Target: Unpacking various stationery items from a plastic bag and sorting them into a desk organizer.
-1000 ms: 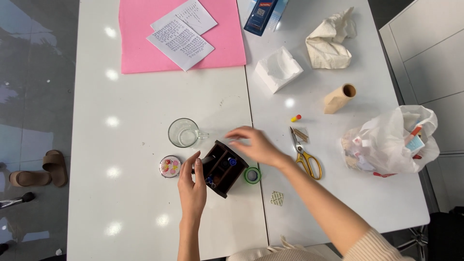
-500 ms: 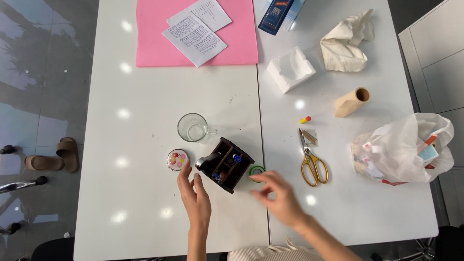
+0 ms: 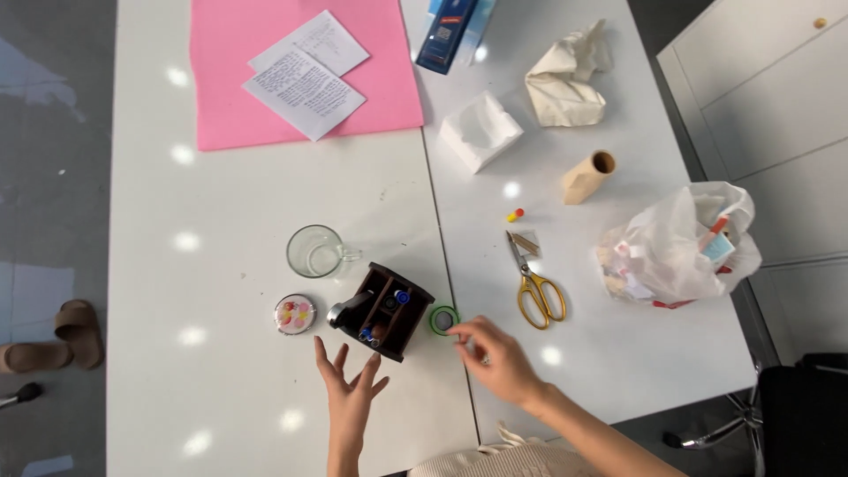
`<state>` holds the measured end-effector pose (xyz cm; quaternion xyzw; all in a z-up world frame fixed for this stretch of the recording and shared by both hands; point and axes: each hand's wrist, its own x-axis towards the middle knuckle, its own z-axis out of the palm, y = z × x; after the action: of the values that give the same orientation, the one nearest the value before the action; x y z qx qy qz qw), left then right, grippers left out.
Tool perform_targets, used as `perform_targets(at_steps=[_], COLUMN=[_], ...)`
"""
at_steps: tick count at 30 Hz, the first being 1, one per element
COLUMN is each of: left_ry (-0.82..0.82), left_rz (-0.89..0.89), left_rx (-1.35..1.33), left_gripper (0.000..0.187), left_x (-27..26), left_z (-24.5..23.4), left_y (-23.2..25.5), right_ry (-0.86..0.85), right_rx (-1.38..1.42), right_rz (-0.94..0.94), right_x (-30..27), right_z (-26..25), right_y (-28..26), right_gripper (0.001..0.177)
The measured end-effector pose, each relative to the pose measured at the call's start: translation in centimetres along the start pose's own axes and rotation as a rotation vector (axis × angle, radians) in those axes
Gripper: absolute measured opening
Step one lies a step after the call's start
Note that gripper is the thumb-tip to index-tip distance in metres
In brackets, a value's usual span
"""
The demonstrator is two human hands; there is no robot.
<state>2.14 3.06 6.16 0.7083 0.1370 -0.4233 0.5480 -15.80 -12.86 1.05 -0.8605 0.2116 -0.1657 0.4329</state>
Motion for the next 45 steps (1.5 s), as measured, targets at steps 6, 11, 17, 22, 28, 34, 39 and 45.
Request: perform_targets(at_steps=[6,11,17,22,28,34,39,45], left_ry=[-0.163,-0.210,-0.170,-0.081,0.129,0.247,0.297,0.348], left_rz=[-0.034,0.129,0.126,0.198,0.381,0.340,0.402,0.460], left_rx=[0.056,0.193,0.441,0.338,0.299,0.240,0.261,0.245], left_gripper=[0.112,0.121,0.111,0.117,0.115,0.108,0.099,0.094], left_x=[1.8,4.3,4.5,5.5,1.8,-1.2,-1.6,-2.4], left_z=[1.9,2.3,3.6,4.1,3.9,3.8,3.7,4.1], left_y=[-0.5,-3.1,-1.8,-4.7,-4.9,-4.2,-6.8,-8.7], right_ry=[0.088,0.172,0.089,0.022,-0.016,0.027,0.145,0.248], right_rx=[-0.098,-0.126,-0.150,-0.104,-0.168,-0.201,-0.245,-0.240], right_rz=[0.592,0.816,0.858,0.811,0.861,0.866,0.825,0.812], right_x=[-7.9,-11.6,-12.0,-10.7,-10.5,-9.3,-5.2,3.7], right_z=[-6.0,-8.4,-8.0,-8.0,-8.7,-10.4,-10.7,-10.0], right_y=[9.2,9.9,9.9,9.0,9.5,11.6,15.7,21.4], right_gripper=[0.026,0.022,0.022,0.021,0.022,0.023,0.017,0.048])
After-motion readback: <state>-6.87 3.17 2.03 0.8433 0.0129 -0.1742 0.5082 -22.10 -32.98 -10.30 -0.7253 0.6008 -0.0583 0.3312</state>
